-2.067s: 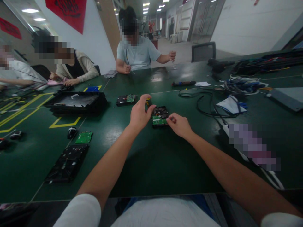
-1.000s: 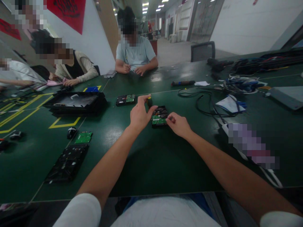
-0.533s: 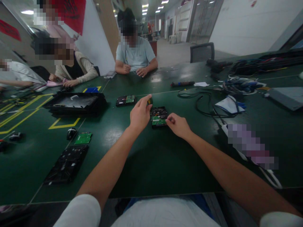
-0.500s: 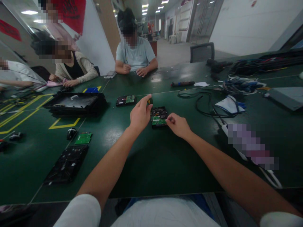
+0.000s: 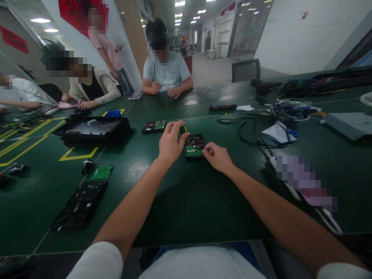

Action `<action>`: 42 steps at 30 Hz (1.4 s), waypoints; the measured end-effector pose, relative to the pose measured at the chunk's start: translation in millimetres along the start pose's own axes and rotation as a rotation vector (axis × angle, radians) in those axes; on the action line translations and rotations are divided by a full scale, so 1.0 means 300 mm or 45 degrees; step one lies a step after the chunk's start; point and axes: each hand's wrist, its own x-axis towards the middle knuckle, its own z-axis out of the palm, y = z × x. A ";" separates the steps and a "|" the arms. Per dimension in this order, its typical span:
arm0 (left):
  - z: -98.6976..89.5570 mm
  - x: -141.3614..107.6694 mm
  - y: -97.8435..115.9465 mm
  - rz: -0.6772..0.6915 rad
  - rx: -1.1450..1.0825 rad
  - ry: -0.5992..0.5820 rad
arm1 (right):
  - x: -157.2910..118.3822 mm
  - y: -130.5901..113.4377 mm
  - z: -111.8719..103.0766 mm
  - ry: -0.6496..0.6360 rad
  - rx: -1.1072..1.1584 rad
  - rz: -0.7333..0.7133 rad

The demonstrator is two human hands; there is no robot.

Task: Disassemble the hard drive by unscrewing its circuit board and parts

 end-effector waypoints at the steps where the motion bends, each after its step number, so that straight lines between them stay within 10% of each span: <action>1: -0.002 0.000 0.001 0.016 0.004 0.002 | 0.000 0.001 0.000 -0.002 -0.004 0.000; 29: 0.022 -0.008 -0.025 -0.079 -0.231 -0.101 | -0.001 -0.005 -0.003 0.001 0.015 -0.008; 42: 0.007 -0.005 -0.016 0.137 -0.156 -0.019 | 0.004 0.009 0.008 0.040 0.019 -0.020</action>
